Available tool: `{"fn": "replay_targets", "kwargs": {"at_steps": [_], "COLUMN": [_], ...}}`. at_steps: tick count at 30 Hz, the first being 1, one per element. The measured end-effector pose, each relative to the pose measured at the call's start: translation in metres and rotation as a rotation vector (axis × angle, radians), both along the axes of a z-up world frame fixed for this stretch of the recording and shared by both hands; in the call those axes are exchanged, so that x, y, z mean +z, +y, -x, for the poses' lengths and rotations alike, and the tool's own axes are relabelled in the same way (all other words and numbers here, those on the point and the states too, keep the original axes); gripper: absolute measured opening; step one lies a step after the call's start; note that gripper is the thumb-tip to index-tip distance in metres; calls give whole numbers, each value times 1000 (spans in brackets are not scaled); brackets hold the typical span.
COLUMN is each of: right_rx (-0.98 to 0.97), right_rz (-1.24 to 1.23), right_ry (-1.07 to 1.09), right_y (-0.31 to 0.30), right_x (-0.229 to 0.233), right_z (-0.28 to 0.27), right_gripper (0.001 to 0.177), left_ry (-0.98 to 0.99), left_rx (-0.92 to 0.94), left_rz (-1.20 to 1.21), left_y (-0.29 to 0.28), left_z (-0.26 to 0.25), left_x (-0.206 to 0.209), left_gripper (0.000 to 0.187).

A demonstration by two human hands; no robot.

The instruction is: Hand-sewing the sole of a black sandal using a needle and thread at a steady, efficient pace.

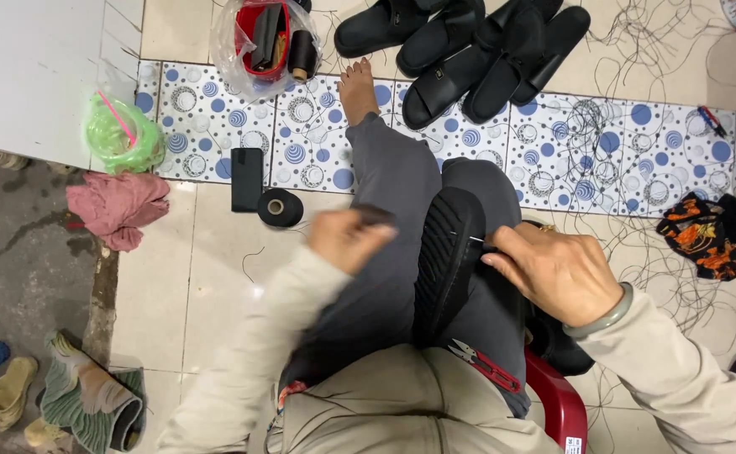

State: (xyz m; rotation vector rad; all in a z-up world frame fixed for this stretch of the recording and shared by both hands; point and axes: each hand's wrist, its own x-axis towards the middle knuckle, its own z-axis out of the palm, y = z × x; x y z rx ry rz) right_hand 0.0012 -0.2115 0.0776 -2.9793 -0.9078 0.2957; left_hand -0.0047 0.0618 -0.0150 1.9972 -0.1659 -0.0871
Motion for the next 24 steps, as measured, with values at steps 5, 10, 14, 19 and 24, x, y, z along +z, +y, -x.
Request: {"fn": "replay_targets", "kwargs": {"at_steps": [5, 10, 14, 19, 24], "right_rx": [-32, 105, 108, 76, -64], "right_rz": [47, 212, 290, 126, 8], "right_ry": [-29, -168, -331, -328, -122], "right_y": [22, 35, 33, 31, 20], "right_x": [18, 16, -7, -1, 5], "right_z": [-1, -2, 5, 3, 6], "right_gripper": [27, 55, 51, 44, 41], "left_ry": [-477, -592, -448, -220, -356], "left_rx": [309, -60, -84, -56, -106], "left_rz": [-841, -245, -233, 279, -24], "left_y": [30, -39, -41, -42, -38], "left_z": [-7, 11, 20, 16, 20], "left_x": [3, 4, 6, 38, 13], "left_gripper": [26, 17, 27, 20, 17]}}
